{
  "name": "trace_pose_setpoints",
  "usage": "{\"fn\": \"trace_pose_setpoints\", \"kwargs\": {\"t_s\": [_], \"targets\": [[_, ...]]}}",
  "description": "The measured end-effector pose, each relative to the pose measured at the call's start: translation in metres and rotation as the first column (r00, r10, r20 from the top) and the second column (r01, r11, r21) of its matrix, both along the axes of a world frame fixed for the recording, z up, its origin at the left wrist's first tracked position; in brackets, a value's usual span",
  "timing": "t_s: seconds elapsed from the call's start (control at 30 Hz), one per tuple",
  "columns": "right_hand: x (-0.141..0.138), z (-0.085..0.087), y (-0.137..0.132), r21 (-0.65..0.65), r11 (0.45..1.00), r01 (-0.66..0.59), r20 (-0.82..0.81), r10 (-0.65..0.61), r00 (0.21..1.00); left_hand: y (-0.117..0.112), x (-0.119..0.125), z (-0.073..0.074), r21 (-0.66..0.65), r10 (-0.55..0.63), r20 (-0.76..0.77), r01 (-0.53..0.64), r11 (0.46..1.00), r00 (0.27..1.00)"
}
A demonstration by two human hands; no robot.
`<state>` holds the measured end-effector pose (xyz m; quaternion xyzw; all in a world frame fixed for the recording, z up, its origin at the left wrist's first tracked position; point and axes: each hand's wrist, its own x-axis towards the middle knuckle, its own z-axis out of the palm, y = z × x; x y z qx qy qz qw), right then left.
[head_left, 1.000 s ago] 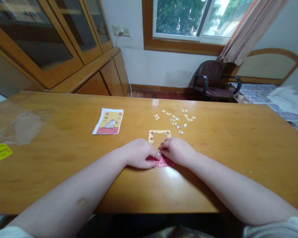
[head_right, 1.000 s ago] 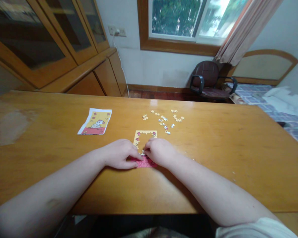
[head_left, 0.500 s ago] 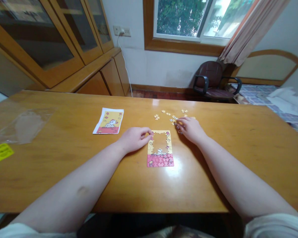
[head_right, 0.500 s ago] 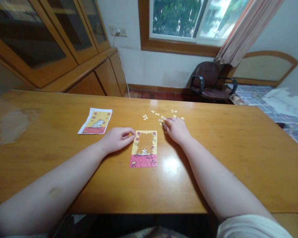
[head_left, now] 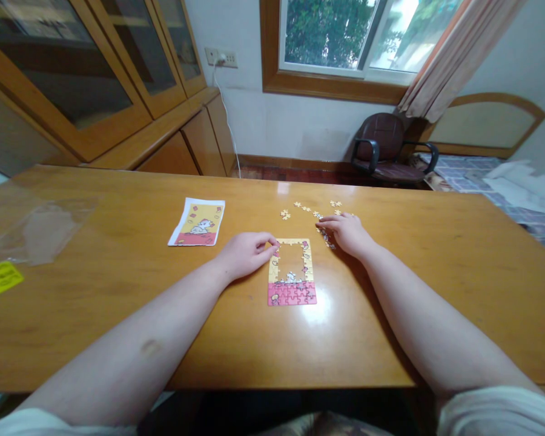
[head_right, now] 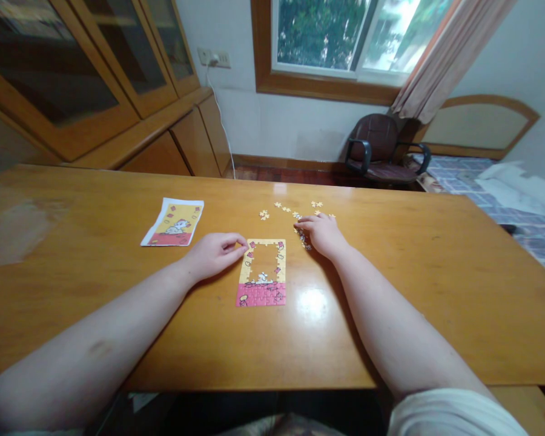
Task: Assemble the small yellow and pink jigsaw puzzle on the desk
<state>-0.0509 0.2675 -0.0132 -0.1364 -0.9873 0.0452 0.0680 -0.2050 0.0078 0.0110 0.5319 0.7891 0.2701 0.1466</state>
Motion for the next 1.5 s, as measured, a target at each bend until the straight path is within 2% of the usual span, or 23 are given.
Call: {"fn": "trace_pose_setpoints", "kwargs": {"t_s": [0.23,0.3,0.5,0.7,0.83,0.9,1.0,1.07,1.13,1.3,1.5], "targets": [[0.003,0.007,0.0,0.07,0.987,0.144,0.03,-0.146,0.989,-0.001,0.001,0.003,0.01,0.004,0.001,-0.004,1.0,1.0],[0.004,0.01,0.0,0.06,0.987,0.15,0.029,-0.152,0.988,-0.001,0.001,0.004,0.006,0.002,0.002,-0.002,1.0,1.0],[0.004,0.012,0.001,-0.007,0.99,0.14,0.051,-0.14,0.989,-0.001,-0.001,0.004,0.006,0.016,-0.006,-0.015,1.0,1.0],[0.002,0.009,0.0,-0.146,0.947,0.287,0.043,-0.284,0.958,-0.001,-0.002,0.001,0.0,0.024,0.016,-0.024,1.0,1.0],[0.007,0.025,-0.019,-0.246,0.922,0.298,-0.054,-0.32,0.946,0.001,-0.001,0.002,-0.032,0.046,-0.002,-0.046,0.998,0.999],[0.009,0.036,-0.041,-0.338,0.913,0.227,-0.086,-0.27,0.959,0.002,-0.001,0.003,-0.064,0.067,-0.029,-0.069,0.996,0.997],[0.01,0.045,-0.08,-0.483,0.875,0.03,-0.069,-0.073,0.995,0.003,-0.001,0.002,-0.101,0.098,-0.069,-0.105,0.989,0.993],[0.009,0.044,-0.102,-0.542,0.838,-0.053,-0.03,0.044,0.999,0.004,-0.002,0.002,-0.109,0.107,-0.086,-0.117,0.987,0.99],[0.006,0.038,-0.116,-0.577,0.814,-0.069,0.002,0.086,0.996,0.004,-0.003,0.001,-0.116,0.099,-0.098,-0.11,0.987,0.99],[0.002,0.024,-0.124,-0.644,0.764,-0.036,0.067,0.104,0.992,0.003,-0.001,0.0,-0.15,-0.003,-0.126,-0.016,0.989,0.992],[0.001,0.018,-0.125,-0.63,0.775,-0.059,0.067,0.13,0.989,0.003,0.001,0.0,-0.201,-0.073,-0.133,0.045,0.979,0.988]]}}
